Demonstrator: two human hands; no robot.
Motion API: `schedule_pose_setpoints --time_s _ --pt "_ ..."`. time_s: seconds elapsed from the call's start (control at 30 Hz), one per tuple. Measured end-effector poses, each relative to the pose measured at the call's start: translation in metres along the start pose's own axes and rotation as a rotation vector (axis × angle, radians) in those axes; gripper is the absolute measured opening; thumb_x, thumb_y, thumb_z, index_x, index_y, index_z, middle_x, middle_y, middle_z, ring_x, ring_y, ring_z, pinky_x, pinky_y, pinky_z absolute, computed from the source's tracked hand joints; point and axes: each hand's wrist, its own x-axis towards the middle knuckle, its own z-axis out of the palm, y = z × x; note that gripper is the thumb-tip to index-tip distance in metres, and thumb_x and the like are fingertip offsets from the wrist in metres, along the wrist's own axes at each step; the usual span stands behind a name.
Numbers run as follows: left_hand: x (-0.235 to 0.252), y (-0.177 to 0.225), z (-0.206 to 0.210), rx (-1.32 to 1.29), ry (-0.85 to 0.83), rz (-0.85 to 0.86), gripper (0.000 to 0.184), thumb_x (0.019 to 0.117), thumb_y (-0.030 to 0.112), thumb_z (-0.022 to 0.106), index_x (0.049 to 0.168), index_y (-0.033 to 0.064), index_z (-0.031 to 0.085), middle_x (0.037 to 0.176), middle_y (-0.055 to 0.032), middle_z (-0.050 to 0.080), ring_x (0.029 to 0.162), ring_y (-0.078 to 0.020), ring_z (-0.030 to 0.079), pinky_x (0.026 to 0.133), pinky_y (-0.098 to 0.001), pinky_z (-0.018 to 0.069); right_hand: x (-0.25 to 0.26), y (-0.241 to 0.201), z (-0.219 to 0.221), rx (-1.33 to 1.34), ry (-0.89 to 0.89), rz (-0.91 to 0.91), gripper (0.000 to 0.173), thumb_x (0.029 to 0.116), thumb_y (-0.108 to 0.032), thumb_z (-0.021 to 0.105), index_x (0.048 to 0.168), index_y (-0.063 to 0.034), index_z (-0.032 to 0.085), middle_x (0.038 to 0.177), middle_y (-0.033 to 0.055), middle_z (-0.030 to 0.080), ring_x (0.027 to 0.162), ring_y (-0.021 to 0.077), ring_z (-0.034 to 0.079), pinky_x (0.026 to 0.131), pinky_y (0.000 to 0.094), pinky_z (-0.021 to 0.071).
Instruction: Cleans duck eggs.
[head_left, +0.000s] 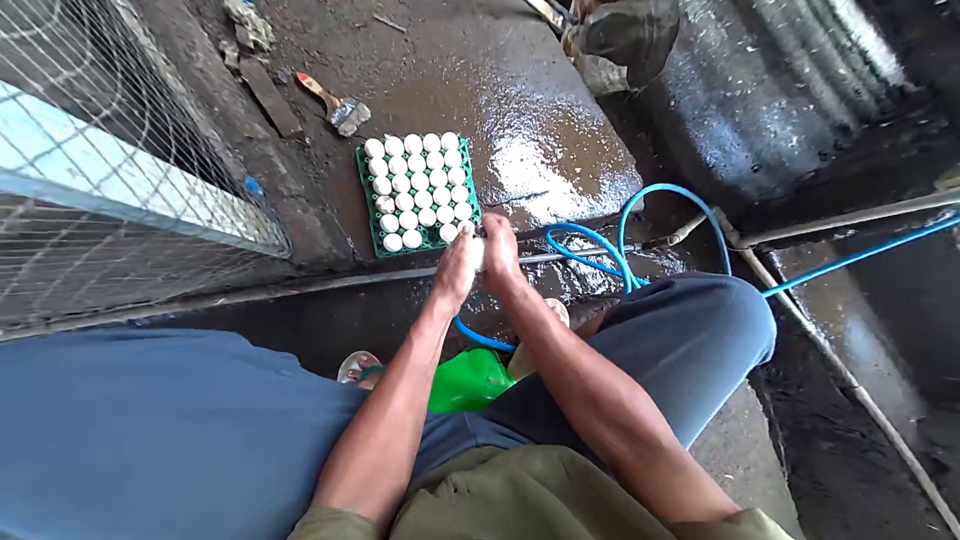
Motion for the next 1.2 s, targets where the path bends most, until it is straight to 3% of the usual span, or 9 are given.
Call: schedule_pose_setpoints --time_s 0.37,0.47,0.57,0.67,0.77,0.9,0.97,1.1,1.2 --pt "-0.001 0.005 -0.002 -0.073 0.041 -0.038 0.045 0.1108 0.038 0.026 0.120 0.0112 0.060 0.097 -0.0020 0.064 0.082 -0.0071 0.060 0.072 -0.0298 0.0522 -0.019 -0.001 0.003 -0.039 0.004 -0.136 0.038 0.1004 -0.023 0.046 0.130 -0.0048 0.062 0.124 0.0158 0.066 0.109 0.0264 0.063 0.087 0.0510 0.0531" --pt "0.011 -0.001 -0.010 -0.116 -0.041 -0.148 0.044 0.1076 0.039 0.027 0.119 0.0158 0.062 0.081 0.0010 0.061 0.056 -0.0048 0.049 0.047 -0.0215 0.0400 0.005 -0.001 -0.004 0.149 -0.114 0.238 0.040 0.1038 -0.038 0.038 0.123 -0.0099 0.059 0.106 0.0120 0.064 0.089 0.0232 0.062 0.073 0.0466 0.0530" --pt "0.013 -0.002 -0.013 -0.156 -0.007 -0.102 0.041 0.1075 0.043 0.036 0.128 0.0163 0.059 0.101 -0.0021 0.065 0.079 -0.0094 0.060 0.066 -0.0298 0.0515 -0.006 -0.009 0.003 0.060 -0.119 0.190 0.042 0.1070 -0.039 0.030 0.124 -0.0127 0.059 0.094 0.0109 0.063 0.070 0.0209 0.061 0.055 0.0390 0.0507" --pt "0.004 0.011 -0.012 -0.143 -0.085 -0.007 0.042 0.1113 0.041 0.027 0.135 0.0192 0.054 0.112 0.0020 0.064 0.093 -0.0043 0.061 0.078 -0.0264 0.0534 -0.010 -0.008 0.003 -0.152 -0.060 -0.126 0.040 0.1050 -0.022 0.038 0.133 -0.0071 0.061 0.113 0.0160 0.069 0.095 0.0283 0.067 0.079 0.0526 0.0549" --pt "0.007 0.007 -0.007 -0.089 -0.061 -0.039 0.033 0.1085 0.036 0.026 0.110 0.0183 0.054 0.072 0.0033 0.051 0.050 -0.0040 0.042 0.044 -0.0191 0.0356 0.014 0.007 0.001 0.017 -0.076 0.129 0.037 0.1069 -0.032 0.040 0.127 -0.0092 0.060 0.105 0.0133 0.066 0.089 0.0250 0.063 0.074 0.0494 0.0529" --pt "0.013 0.004 -0.013 -0.094 -0.028 -0.168 0.052 0.1111 0.048 0.023 0.123 0.0139 0.061 0.075 0.0005 0.054 0.053 -0.0056 0.043 0.048 -0.0200 0.0375 0.028 0.014 0.001 0.101 -0.088 0.345 0.039 0.1072 -0.038 0.039 0.120 -0.0090 0.063 0.103 0.0129 0.065 0.088 0.0257 0.062 0.073 0.0488 0.0525" --pt "0.021 0.000 -0.020 -0.199 -0.095 -0.154 0.056 0.1106 0.048 0.017 0.106 0.0127 0.061 0.063 0.0028 0.050 0.043 -0.0039 0.038 0.041 -0.0174 0.0343 0.037 0.020 -0.008 0.000 -0.112 0.360 0.039 0.1082 -0.035 0.040 0.129 -0.0089 0.060 0.108 0.0172 0.065 0.088 0.0290 0.064 0.074 0.0509 0.0530" --pt "0.033 -0.012 -0.051 -0.235 -0.171 -0.108 0.043 0.1116 0.039 0.029 0.127 0.0113 0.057 0.082 -0.0003 0.060 0.061 -0.0071 0.055 0.059 -0.0217 0.0507 0.035 0.051 -0.012 -0.242 -0.568 0.365 0.040 0.1071 -0.025 0.050 0.145 -0.0114 0.047 0.086 0.0098 0.062 0.055 0.0126 0.054 0.052 0.0286 0.0491" --pt "0.046 -0.020 -0.067 -0.202 -0.087 -0.121 0.038 0.1104 0.025 0.041 0.144 0.0076 0.046 0.105 -0.0096 0.068 0.087 -0.0160 0.068 0.081 -0.0333 0.0584 0.024 0.058 0.006 -0.340 -0.892 0.326 0.044 0.1051 -0.024 0.053 0.147 -0.0123 0.048 0.099 0.0092 0.062 0.060 0.0111 0.050 0.053 0.0287 0.0445"
